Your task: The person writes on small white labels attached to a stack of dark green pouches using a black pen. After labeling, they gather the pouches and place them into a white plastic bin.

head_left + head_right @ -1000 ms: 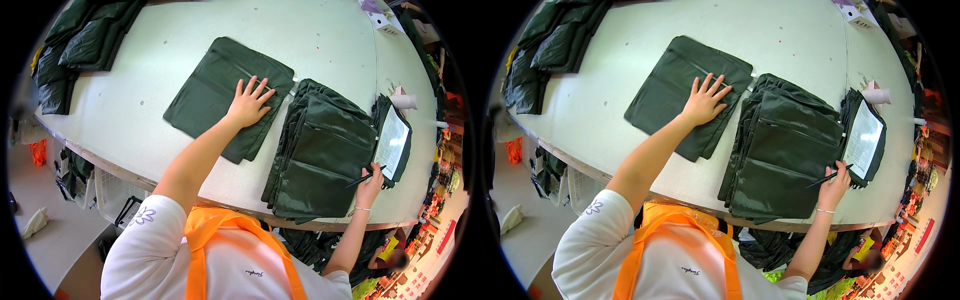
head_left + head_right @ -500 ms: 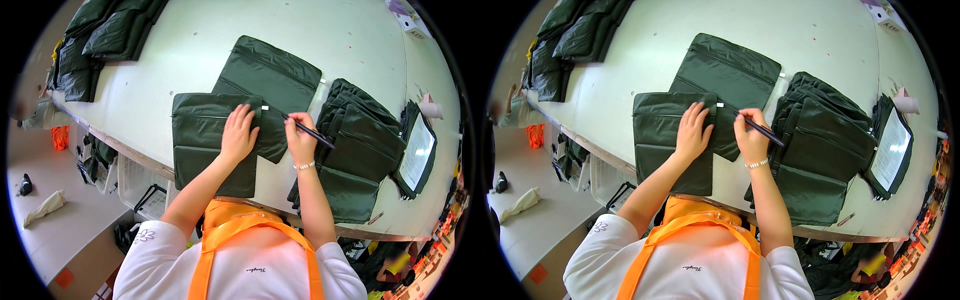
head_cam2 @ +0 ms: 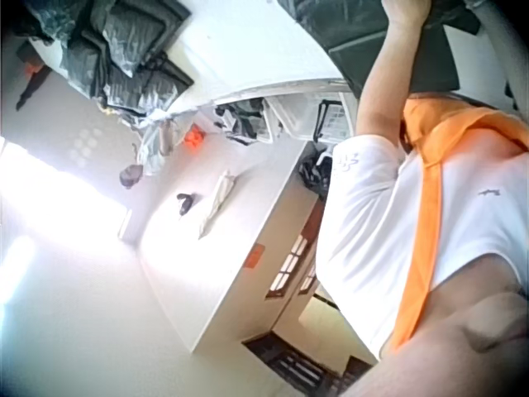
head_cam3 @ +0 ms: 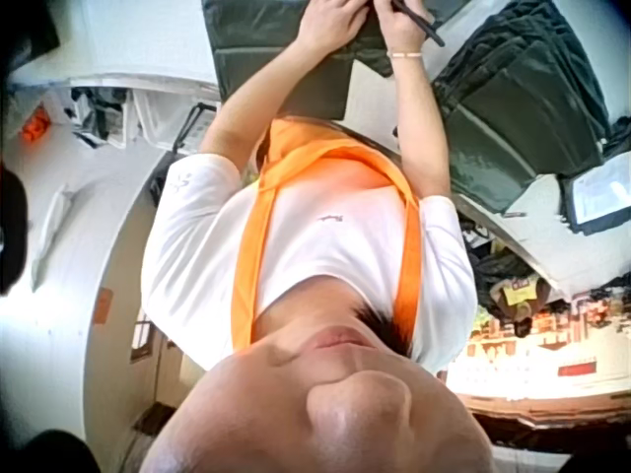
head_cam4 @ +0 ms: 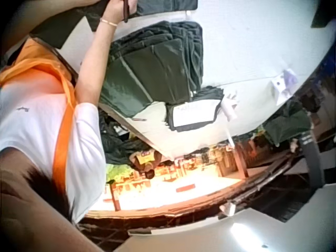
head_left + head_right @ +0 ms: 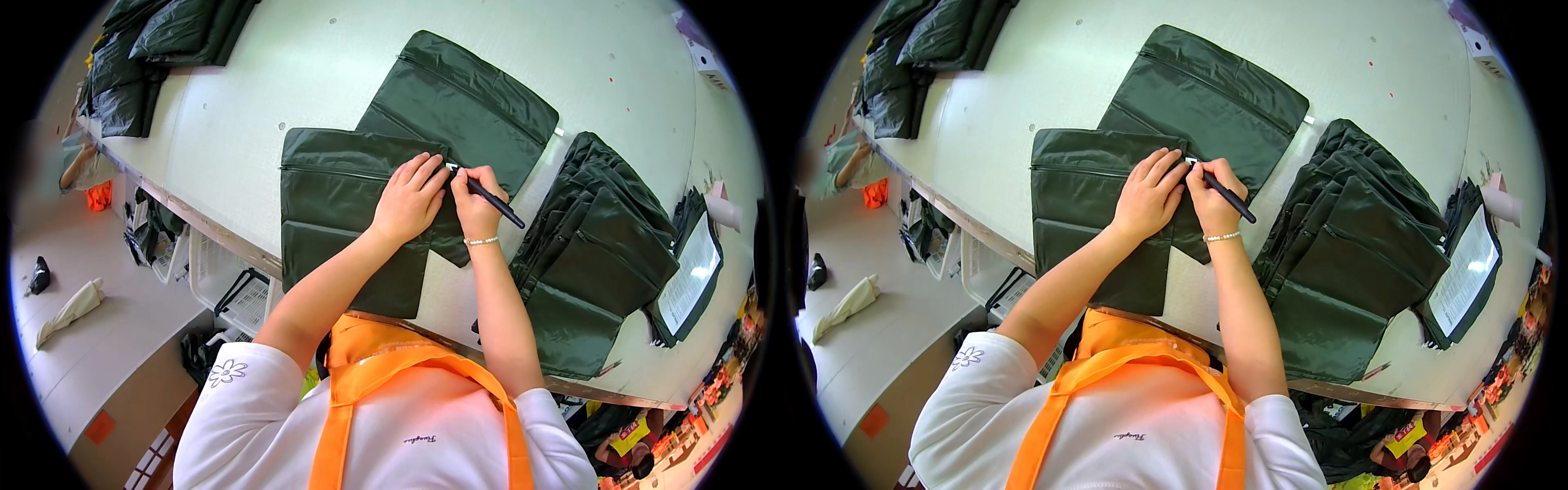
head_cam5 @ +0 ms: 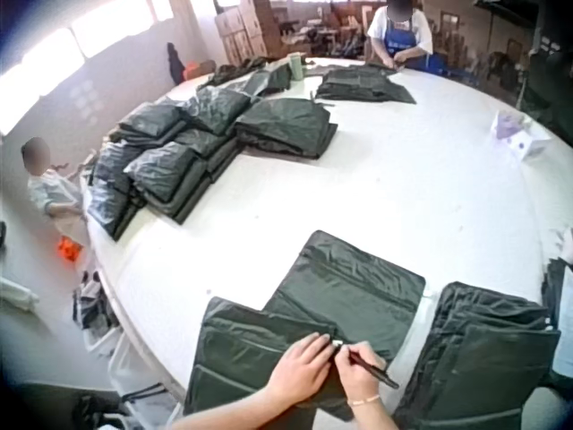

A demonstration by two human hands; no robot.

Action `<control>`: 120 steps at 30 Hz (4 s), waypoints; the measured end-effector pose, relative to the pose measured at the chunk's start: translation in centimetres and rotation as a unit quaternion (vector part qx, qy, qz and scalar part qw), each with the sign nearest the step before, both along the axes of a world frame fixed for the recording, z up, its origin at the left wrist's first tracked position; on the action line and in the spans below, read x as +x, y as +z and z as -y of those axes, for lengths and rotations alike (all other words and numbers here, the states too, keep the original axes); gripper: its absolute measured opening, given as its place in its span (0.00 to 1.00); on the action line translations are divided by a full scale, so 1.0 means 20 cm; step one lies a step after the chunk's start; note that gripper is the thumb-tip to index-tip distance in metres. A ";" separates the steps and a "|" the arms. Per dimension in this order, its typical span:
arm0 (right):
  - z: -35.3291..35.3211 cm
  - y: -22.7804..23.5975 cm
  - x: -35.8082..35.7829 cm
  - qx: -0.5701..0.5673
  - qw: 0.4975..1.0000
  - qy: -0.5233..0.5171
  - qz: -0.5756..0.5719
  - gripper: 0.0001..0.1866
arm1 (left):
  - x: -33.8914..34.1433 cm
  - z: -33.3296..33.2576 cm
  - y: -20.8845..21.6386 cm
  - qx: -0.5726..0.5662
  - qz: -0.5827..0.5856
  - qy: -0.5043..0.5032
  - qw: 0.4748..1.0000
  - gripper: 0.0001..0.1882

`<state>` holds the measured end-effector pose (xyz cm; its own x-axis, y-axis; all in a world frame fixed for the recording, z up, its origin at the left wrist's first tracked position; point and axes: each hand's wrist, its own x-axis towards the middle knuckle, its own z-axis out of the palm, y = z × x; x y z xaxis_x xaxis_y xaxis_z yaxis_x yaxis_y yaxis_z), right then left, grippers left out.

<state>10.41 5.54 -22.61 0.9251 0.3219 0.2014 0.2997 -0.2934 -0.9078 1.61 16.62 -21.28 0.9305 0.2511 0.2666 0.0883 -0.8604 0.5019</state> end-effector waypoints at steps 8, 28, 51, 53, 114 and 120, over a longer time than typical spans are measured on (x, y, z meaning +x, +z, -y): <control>0.00 0.01 0.00 -0.020 1.000 0.003 0.016 0.07 | 0.01 0.00 -0.01 -0.003 0.008 -0.005 1.000 0.19; 0.04 0.21 -0.29 -0.230 0.964 0.072 0.108 0.11 | -0.04 -0.05 -0.02 -0.216 0.124 0.072 0.966 0.17; 1.31 0.67 0.15 -0.164 0.947 -0.221 0.163 0.21 | 0.04 0.18 -0.02 0.049 -0.107 -0.015 0.993 0.30; 0.97 0.70 0.05 -0.023 0.982 -0.178 0.058 0.21 | -0.16 0.16 0.03 0.047 -0.145 0.022 0.988 0.31; 0.15 -0.01 0.02 0.022 0.999 -0.041 0.020 0.10 | 0.04 0.07 -0.01 0.015 -0.018 -0.043 0.999 0.15; 0.13 0.00 0.02 0.012 0.999 -0.029 0.024 0.10 | 0.04 0.07 -0.01 0.020 -0.017 -0.045 0.999 0.15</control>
